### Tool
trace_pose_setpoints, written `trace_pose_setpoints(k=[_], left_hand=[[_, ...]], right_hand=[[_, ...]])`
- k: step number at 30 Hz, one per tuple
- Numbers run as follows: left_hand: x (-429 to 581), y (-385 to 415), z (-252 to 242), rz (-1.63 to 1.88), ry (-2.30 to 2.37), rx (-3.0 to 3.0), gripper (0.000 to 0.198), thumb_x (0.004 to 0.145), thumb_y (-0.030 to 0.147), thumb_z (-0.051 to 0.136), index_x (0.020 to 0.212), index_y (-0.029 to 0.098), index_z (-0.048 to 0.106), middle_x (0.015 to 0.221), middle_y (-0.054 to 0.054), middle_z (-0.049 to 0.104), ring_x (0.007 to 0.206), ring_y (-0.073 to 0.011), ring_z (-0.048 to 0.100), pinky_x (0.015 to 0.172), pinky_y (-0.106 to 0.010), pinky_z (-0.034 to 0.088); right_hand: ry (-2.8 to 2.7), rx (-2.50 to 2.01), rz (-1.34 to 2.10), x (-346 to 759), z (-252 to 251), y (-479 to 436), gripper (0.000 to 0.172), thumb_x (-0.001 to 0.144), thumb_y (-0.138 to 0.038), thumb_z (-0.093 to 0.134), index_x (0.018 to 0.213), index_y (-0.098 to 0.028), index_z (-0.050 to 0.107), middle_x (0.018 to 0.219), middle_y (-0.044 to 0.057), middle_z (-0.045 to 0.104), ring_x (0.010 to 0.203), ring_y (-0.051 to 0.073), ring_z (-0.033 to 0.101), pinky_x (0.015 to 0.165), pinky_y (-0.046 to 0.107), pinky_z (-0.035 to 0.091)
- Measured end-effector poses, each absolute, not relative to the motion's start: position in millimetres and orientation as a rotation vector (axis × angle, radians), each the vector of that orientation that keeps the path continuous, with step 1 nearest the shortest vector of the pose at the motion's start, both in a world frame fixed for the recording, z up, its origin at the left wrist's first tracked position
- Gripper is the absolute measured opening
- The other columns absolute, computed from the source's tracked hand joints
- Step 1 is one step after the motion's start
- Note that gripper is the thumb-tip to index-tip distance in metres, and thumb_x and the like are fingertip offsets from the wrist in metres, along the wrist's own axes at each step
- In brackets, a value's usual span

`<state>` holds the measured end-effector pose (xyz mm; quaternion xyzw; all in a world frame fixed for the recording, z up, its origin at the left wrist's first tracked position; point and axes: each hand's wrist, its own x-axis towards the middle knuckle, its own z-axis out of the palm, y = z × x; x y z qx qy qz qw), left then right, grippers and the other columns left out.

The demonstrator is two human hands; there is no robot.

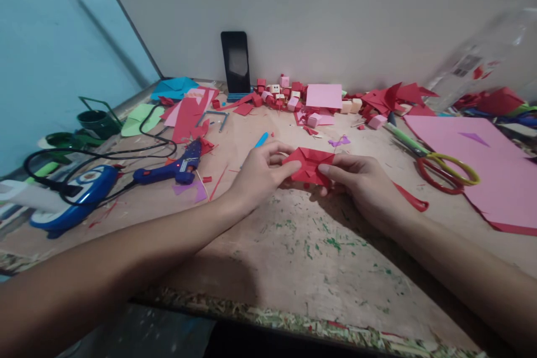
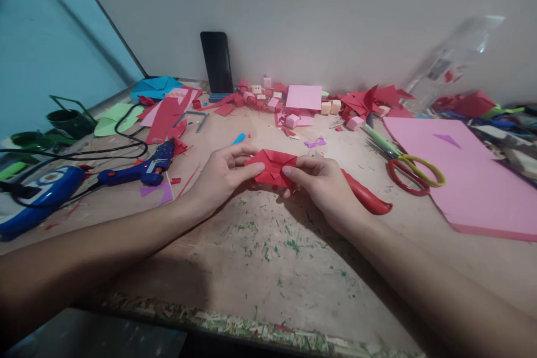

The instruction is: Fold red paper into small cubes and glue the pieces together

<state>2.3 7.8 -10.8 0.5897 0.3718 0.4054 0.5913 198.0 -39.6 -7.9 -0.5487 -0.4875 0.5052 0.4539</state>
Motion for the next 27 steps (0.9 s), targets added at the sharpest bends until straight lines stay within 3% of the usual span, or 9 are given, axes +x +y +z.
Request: trace_pose_setpoints(k=[4,9,13,22,27], left_hand=[[2.4,10.5,-14.5,0.89,0.873,1.434,0.009,0.086,0.022,0.072,0.084,0.013,0.07,0.076,-0.002,0.07,0.058,-0.0082,0.064,0.058,-0.021,0.054],[1.2,13.6,-17.0,0.95,0.918,1.436,0.014,0.086,0.024,0.074,0.079,0.015,0.066,0.069,-0.001,0.069,0.057,-0.0091,0.065,0.055,-0.02,0.053],[-0.1,13.3,-16.4,0.981,0.96,1.45,0.017,0.087,0.026,0.074,0.077,0.015,0.064,0.07,-0.001,0.071,0.055,-0.0086,0.064,0.053,-0.019,0.052],[2.7,9.5,-12.9,0.96,0.917,1.396,0.015,0.087,0.024,0.072,0.08,0.016,0.062,0.068,0.0,0.069,0.055,-0.0092,0.067,0.055,-0.02,0.055],[4.1,7.6,-15.0,0.942,0.882,1.392,0.01,0.087,0.022,0.071,0.084,0.016,0.064,0.073,0.0,0.068,0.057,-0.0089,0.067,0.055,-0.02,0.055]], right_hand=[[-1.23,-1.379,1.13,195.0,-5.4,-39.9,0.018,0.08,-0.037,0.083,0.08,-0.021,0.077,0.064,0.001,0.072,0.056,0.016,0.064,0.057,0.029,0.048],[-1.149,-1.471,0.679,197.7,0.6,-39.5,0.012,0.081,-0.033,0.08,0.077,-0.024,0.074,0.063,-0.001,0.063,0.052,0.014,0.052,0.052,0.03,0.042],[-1.164,-1.424,0.608,198.7,4.1,-41.0,0.012,0.082,-0.031,0.079,0.074,-0.024,0.073,0.058,-0.002,0.057,0.049,0.013,0.045,0.05,0.031,0.038],[-1.41,-1.471,0.584,194.8,0.2,-45.8,0.014,0.086,-0.032,0.075,0.076,-0.025,0.08,0.072,0.004,0.076,0.068,0.022,0.069,0.065,0.035,0.054],[-1.396,-1.493,0.703,194.7,-2.9,-42.8,0.013,0.084,-0.036,0.078,0.08,-0.023,0.079,0.064,0.003,0.075,0.059,0.02,0.067,0.057,0.032,0.05]])
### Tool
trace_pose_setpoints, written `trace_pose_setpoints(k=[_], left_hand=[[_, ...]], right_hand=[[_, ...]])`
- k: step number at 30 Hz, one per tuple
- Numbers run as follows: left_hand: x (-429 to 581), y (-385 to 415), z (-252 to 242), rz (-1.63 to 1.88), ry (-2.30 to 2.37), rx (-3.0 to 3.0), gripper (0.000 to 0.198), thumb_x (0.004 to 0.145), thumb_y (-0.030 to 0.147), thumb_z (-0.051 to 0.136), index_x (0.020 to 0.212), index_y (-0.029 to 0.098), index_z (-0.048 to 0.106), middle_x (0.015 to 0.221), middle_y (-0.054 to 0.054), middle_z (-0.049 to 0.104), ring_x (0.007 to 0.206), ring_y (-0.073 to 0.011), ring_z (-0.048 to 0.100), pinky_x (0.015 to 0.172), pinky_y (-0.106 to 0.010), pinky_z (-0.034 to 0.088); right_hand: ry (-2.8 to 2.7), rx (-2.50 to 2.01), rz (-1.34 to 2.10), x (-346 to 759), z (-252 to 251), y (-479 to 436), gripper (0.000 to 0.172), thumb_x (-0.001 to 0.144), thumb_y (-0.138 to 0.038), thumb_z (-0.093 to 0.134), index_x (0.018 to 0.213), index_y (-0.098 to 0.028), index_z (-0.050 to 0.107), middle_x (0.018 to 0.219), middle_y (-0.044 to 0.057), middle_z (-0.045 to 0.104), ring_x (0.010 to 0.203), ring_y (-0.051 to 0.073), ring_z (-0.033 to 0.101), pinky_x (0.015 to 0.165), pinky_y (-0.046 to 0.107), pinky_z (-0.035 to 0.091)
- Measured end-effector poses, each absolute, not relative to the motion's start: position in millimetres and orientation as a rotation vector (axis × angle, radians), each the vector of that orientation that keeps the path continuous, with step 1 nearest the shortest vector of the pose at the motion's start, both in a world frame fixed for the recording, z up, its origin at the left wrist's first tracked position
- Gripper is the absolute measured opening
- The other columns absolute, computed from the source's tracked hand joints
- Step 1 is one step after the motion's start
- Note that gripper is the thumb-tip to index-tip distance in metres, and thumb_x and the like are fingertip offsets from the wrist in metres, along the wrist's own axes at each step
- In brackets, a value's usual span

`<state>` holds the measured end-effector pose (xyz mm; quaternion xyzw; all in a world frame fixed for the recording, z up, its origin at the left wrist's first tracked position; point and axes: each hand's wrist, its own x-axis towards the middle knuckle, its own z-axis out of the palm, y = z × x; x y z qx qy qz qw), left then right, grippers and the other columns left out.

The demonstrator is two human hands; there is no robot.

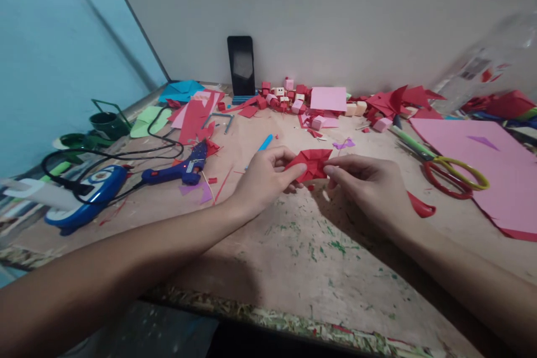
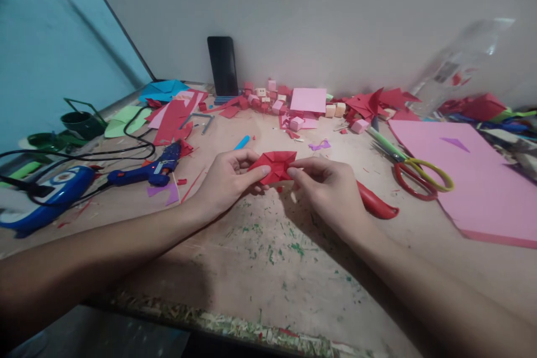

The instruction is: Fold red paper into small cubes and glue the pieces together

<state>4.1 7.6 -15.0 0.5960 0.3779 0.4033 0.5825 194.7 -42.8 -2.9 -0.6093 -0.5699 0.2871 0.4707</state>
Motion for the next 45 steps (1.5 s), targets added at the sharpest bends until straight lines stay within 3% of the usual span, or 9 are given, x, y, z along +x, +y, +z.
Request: trace_pose_setpoints(k=[6,17,24,28,31,34,39,45], left_hand=[[4.2,4.4,-13.1,0.914,0.843,1.405,0.007,0.087,0.019,0.071,0.083,0.015,0.066,0.076,0.0,0.068,0.059,-0.0095,0.069,0.056,-0.02,0.055],[-0.1,15.0,-16.5,0.96,0.861,1.303,0.01,0.089,0.018,0.071,0.097,0.013,0.068,0.079,-0.003,0.075,0.061,-0.0121,0.073,0.055,-0.021,0.059],[1.3,11.6,-12.9,0.934,0.847,1.302,0.007,0.089,0.017,0.07,0.095,0.013,0.067,0.078,-0.002,0.074,0.059,-0.0118,0.072,0.055,-0.021,0.058],[2.5,9.7,-11.3,0.894,0.829,1.352,0.005,0.088,0.015,0.069,0.093,0.014,0.068,0.08,-0.001,0.073,0.058,-0.0095,0.068,0.057,-0.021,0.057],[1.8,9.9,-10.9,0.853,0.833,1.441,0.006,0.085,0.014,0.07,0.091,0.015,0.07,0.085,-0.003,0.076,0.065,-0.0105,0.069,0.06,-0.021,0.055],[0.9,11.3,-12.3,0.853,0.829,1.545,0.008,0.082,0.017,0.075,0.089,0.015,0.072,0.091,-0.004,0.078,0.079,-0.0143,0.072,0.069,-0.024,0.056],[0.5,13.1,-17.5,0.888,0.805,1.576,0.015,0.085,0.028,0.076,0.092,0.015,0.073,0.089,-0.003,0.076,0.08,-0.0141,0.07,0.072,-0.025,0.053],[1.7,13.8,-17.6,0.916,0.862,1.61,0.008,0.086,0.021,0.074,0.091,0.015,0.075,0.092,-0.004,0.078,0.082,-0.0143,0.071,0.076,-0.026,0.053]], right_hand=[[-1.301,-1.464,0.897,193.4,-1.7,-41.8,0.022,0.075,-0.038,0.086,0.072,-0.021,0.071,0.054,0.001,0.069,0.043,0.012,0.05,0.045,0.027,0.033],[-1.018,-1.308,1.018,206.5,-3.1,-34.0,0.018,0.07,-0.025,0.081,0.064,-0.024,0.065,0.052,-0.002,0.054,0.046,0.011,0.042,0.044,0.028,0.026],[-1.008,-1.278,1.064,206.5,-6.5,-33.7,0.017,0.072,-0.027,0.081,0.078,-0.025,0.065,0.062,-0.004,0.059,0.049,0.012,0.05,0.047,0.027,0.039],[-1.058,-1.308,1.136,204.1,-7.9,-34.6,0.037,0.071,-0.035,0.09,0.104,-0.026,0.075,0.087,0.002,0.076,0.065,0.017,0.065,0.057,0.029,0.05],[-1.12,-1.332,1.15,202.8,-10.7,-34.9,0.029,0.074,-0.039,0.09,0.095,-0.021,0.081,0.09,0.005,0.08,0.079,0.02,0.07,0.068,0.03,0.052],[-1.157,-1.355,1.131,201.7,-11.3,-35.8,0.021,0.074,-0.038,0.089,0.084,-0.021,0.083,0.088,0.005,0.081,0.08,0.02,0.07,0.076,0.032,0.053],[-1.268,-1.421,1.033,199.4,-6.5,-37.7,0.019,0.074,-0.037,0.087,0.085,-0.022,0.085,0.093,0.006,0.084,0.084,0.021,0.071,0.079,0.033,0.054],[-1.27,-1.433,1.024,197.2,-4.0,-37.3,0.018,0.071,-0.035,0.088,0.083,-0.022,0.085,0.087,0.004,0.084,0.079,0.02,0.071,0.075,0.032,0.054]])
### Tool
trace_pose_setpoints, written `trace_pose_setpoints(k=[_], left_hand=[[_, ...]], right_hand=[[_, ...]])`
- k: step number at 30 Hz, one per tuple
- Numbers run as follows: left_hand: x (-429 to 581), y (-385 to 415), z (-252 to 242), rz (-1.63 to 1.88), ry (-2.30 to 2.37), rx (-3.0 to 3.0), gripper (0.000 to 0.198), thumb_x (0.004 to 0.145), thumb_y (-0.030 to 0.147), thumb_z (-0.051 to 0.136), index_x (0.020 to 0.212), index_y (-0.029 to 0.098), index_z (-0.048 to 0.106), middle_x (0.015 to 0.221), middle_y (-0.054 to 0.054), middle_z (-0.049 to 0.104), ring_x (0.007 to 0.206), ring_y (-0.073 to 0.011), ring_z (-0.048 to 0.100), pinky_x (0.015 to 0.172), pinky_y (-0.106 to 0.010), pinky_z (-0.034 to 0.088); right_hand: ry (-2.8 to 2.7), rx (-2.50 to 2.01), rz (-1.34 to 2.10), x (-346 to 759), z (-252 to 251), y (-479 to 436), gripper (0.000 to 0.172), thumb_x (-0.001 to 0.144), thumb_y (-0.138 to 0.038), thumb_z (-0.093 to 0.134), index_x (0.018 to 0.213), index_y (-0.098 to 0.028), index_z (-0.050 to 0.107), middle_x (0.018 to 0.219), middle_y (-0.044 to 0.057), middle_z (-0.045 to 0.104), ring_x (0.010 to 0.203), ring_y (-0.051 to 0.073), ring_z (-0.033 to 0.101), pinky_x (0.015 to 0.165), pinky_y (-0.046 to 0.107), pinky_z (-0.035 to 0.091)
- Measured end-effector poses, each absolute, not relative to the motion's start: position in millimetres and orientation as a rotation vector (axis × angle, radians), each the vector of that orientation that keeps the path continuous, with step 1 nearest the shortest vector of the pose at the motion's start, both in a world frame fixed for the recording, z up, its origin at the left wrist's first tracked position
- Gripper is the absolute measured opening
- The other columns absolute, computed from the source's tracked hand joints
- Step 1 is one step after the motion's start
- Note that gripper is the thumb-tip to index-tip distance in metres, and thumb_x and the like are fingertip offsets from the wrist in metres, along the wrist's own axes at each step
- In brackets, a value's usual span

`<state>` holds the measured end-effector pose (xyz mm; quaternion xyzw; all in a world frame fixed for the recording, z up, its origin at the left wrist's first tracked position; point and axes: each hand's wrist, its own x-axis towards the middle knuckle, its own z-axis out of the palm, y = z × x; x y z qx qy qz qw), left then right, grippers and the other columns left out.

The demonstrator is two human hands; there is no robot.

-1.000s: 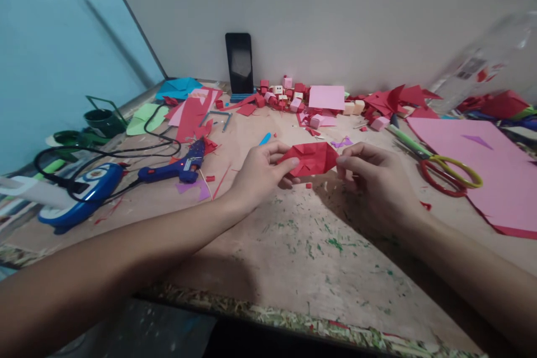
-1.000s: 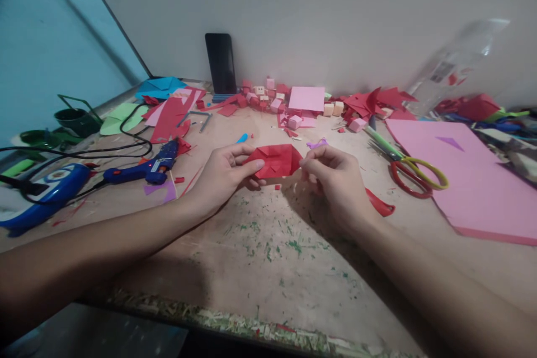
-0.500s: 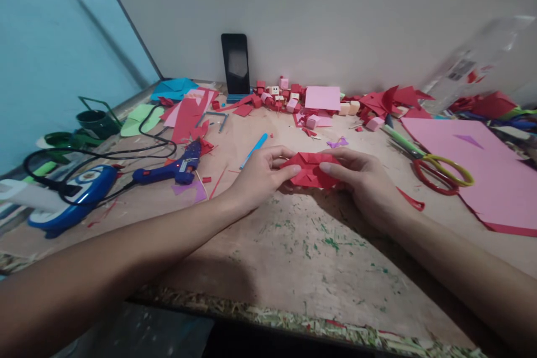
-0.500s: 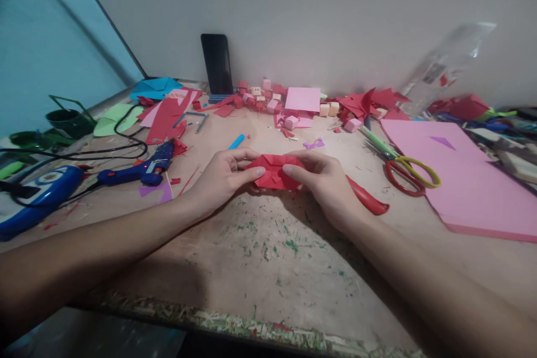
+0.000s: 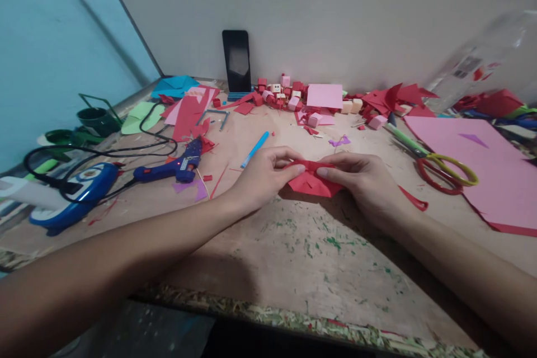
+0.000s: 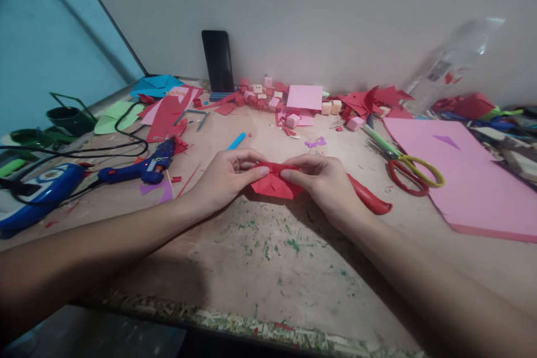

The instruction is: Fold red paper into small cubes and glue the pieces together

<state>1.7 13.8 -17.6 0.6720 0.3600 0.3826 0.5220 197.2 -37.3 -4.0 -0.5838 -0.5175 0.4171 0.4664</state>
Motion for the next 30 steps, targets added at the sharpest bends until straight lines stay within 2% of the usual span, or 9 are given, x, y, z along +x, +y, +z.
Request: trace_pose_setpoints(k=[5,11,16,22,24,27,30], left_hand=[[0.9,14.0,-16.6,0.949,0.869,1.646,0.01,0.085,0.018,0.072,0.093,0.015,0.078,0.093,-0.004,0.079,0.083,-0.0148,0.07,0.076,-0.027,0.054],[-0.6,12.1,-12.9,0.885,0.814,1.636,0.02,0.087,0.028,0.074,0.1,0.015,0.081,0.094,-0.005,0.079,0.069,-0.0119,0.063,0.062,-0.025,0.05],[-0.9,11.8,-12.2,0.92,0.792,1.685,0.016,0.087,0.031,0.075,0.09,0.016,0.081,0.092,-0.005,0.079,0.078,-0.0134,0.066,0.072,-0.026,0.052],[-2.3,11.1,-11.5,0.897,0.825,1.684,0.013,0.087,0.023,0.071,0.093,0.017,0.08,0.095,-0.005,0.079,0.076,-0.0127,0.065,0.068,-0.024,0.052],[-2.3,10.9,-11.5,0.888,0.858,1.683,0.013,0.086,0.02,0.071,0.094,0.016,0.08,0.096,-0.005,0.079,0.075,-0.013,0.066,0.067,-0.024,0.052],[-1.7,9.8,-12.7,0.905,0.871,1.718,0.014,0.087,0.02,0.07,0.096,0.015,0.079,0.096,-0.006,0.079,0.077,-0.0142,0.068,0.068,-0.025,0.053],[-0.6,7.8,-13.8,0.945,0.849,1.806,0.015,0.087,0.019,0.07,0.098,0.016,0.079,0.102,-0.007,0.08,0.086,-0.016,0.071,0.076,-0.026,0.055]], right_hand=[[-1.268,-1.464,0.978,197.4,-3.7,-37.5,0.015,0.069,-0.034,0.087,0.079,-0.023,0.086,0.086,0.004,0.084,0.08,0.021,0.072,0.076,0.033,0.055],[-1.282,-1.451,0.946,197.2,-3.0,-37.6,0.013,0.07,-0.031,0.082,0.081,-0.028,0.088,0.09,0.003,0.086,0.086,0.024,0.075,0.086,0.037,0.057],[-1.311,-1.449,0.939,196.7,-3.3,-38.6,0.013,0.071,-0.032,0.081,0.082,-0.029,0.089,0.09,0.003,0.086,0.086,0.024,0.076,0.086,0.038,0.058],[-1.323,-1.444,0.972,197.3,-3.0,-40.0,0.012,0.074,-0.029,0.078,0.081,-0.028,0.088,0.089,0.004,0.085,0.086,0.024,0.075,0.08,0.036,0.058],[-1.311,-1.428,1.033,197.2,-2.5,-40.0,0.016,0.074,-0.033,0.082,0.087,-0.026,0.088,0.095,0.005,0.085,0.087,0.025,0.075,0.077,0.036,0.058],[-1.24,-1.39,1.159,197.4,-3.2,-39.3,0.034,0.075,-0.041,0.088,0.105,-0.024,0.086,0.105,0.007,0.084,0.093,0.026,0.075,0.077,0.036,0.057],[-1.238,-1.38,1.192,198.3,-5.6,-38.0,0.032,0.078,-0.043,0.088,0.101,-0.022,0.085,0.101,0.007,0.084,0.091,0.024,0.073,0.08,0.035,0.055]])
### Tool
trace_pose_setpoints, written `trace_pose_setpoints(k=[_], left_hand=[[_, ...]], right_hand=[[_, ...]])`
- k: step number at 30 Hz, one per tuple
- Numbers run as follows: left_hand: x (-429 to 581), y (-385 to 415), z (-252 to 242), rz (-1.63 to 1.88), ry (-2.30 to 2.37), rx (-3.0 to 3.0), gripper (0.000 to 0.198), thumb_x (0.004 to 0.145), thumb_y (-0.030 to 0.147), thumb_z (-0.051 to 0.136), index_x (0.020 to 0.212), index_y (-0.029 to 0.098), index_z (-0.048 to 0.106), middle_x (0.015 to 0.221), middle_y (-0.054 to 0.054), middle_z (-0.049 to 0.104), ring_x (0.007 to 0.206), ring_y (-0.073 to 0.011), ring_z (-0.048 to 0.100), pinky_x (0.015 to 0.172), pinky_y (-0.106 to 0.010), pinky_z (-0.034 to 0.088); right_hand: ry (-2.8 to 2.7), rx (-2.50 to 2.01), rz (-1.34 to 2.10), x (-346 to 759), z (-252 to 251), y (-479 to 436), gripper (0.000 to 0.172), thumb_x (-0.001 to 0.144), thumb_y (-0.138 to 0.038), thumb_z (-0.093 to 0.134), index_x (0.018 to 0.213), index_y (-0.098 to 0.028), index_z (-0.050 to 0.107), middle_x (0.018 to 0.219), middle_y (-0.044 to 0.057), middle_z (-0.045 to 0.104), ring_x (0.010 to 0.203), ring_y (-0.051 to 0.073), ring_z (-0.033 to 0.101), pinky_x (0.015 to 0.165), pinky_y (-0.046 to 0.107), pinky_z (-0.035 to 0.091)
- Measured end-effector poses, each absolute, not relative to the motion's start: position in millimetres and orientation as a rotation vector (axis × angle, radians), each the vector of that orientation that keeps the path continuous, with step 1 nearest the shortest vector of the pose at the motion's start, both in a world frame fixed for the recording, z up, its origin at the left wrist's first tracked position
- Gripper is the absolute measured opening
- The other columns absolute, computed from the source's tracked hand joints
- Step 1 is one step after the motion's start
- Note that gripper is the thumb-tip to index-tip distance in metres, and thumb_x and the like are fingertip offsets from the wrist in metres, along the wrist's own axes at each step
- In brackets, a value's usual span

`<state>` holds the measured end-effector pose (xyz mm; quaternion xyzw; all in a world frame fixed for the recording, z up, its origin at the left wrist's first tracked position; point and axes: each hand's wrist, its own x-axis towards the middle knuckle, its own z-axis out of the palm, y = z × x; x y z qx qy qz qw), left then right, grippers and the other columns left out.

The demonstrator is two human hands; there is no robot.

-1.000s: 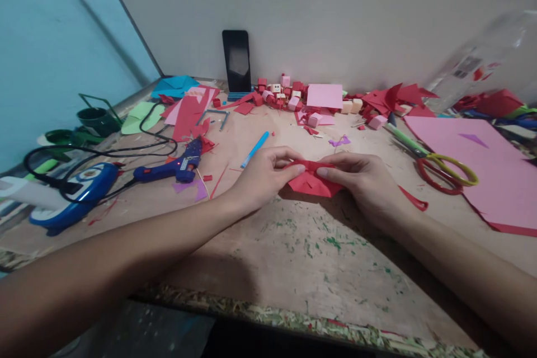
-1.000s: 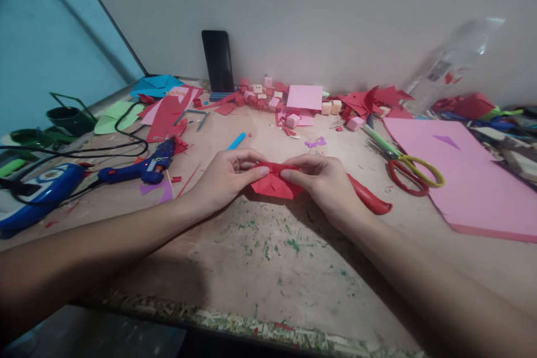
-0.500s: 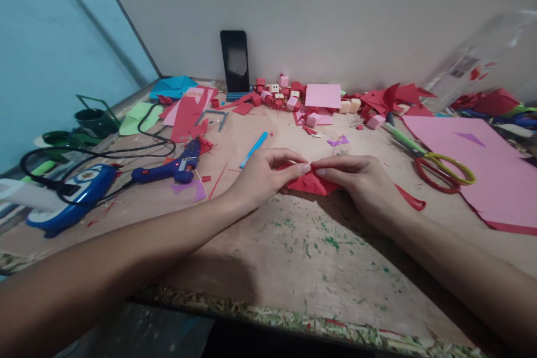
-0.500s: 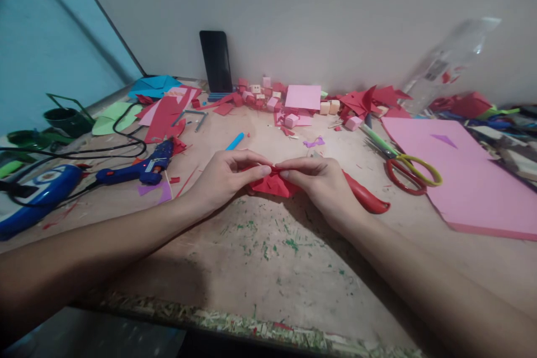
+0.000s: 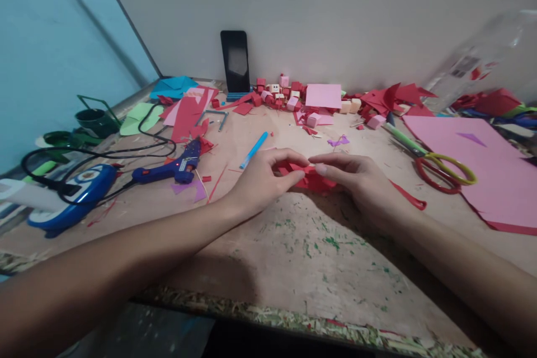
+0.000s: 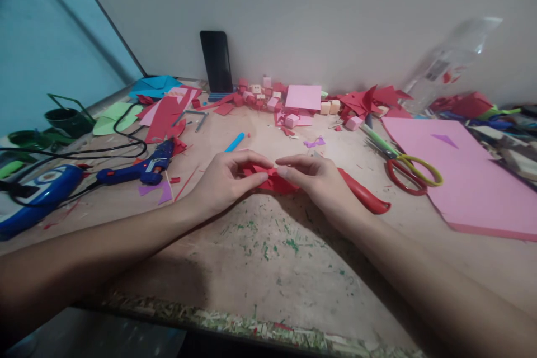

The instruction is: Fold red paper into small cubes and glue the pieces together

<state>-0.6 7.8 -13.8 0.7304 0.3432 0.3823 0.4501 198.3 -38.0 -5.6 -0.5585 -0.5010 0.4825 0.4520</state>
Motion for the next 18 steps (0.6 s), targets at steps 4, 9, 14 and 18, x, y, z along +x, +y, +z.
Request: trace_pose_setpoints(k=[4,9,14,18], left_hand=[[0.1,7.1,-13.9,0.947,0.868,1.85,0.025,0.084,0.015,0.072,0.107,0.017,0.079,0.109,-0.007,0.079,0.087,-0.016,0.07,0.079,-0.027,0.055],[-0.3,9.0,-12.6,0.895,0.861,1.763,0.018,0.088,0.03,0.075,0.096,0.014,0.079,0.098,-0.007,0.079,0.08,-0.0156,0.066,0.072,-0.027,0.052],[-0.8,10.3,-11.5,0.92,0.907,1.768,0.017,0.091,0.03,0.071,0.081,0.017,0.077,0.085,-0.003,0.076,0.078,-0.0153,0.064,0.076,-0.028,0.051],[-1.5,11.4,-11.8,0.936,0.915,1.706,0.021,0.09,0.033,0.071,0.075,0.017,0.075,0.075,0.0,0.071,0.069,-0.0131,0.058,0.07,-0.028,0.047]], right_hand=[[-1.263,-1.422,1.156,198.6,-6.9,-37.5,0.021,0.074,-0.039,0.089,0.081,-0.019,0.084,0.081,0.004,0.079,0.071,0.018,0.066,0.07,0.031,0.051],[-1.255,-1.442,1.14,195.9,-2.1,-38.7,0.022,0.071,-0.039,0.087,0.076,-0.019,0.082,0.074,0.004,0.075,0.065,0.016,0.062,0.063,0.03,0.048],[-1.301,-1.486,1.113,194.4,1.7,-38.4,0.024,0.071,-0.042,0.086,0.071,-0.019,0.079,0.07,0.003,0.072,0.061,0.016,0.058,0.057,0.029,0.044],[-1.293,-1.494,1.131,194.6,2.5,-38.3,0.026,0.069,-0.043,0.087,0.069,-0.019,0.077,0.068,0.003,0.07,0.058,0.014,0.055,0.055,0.029,0.04]])
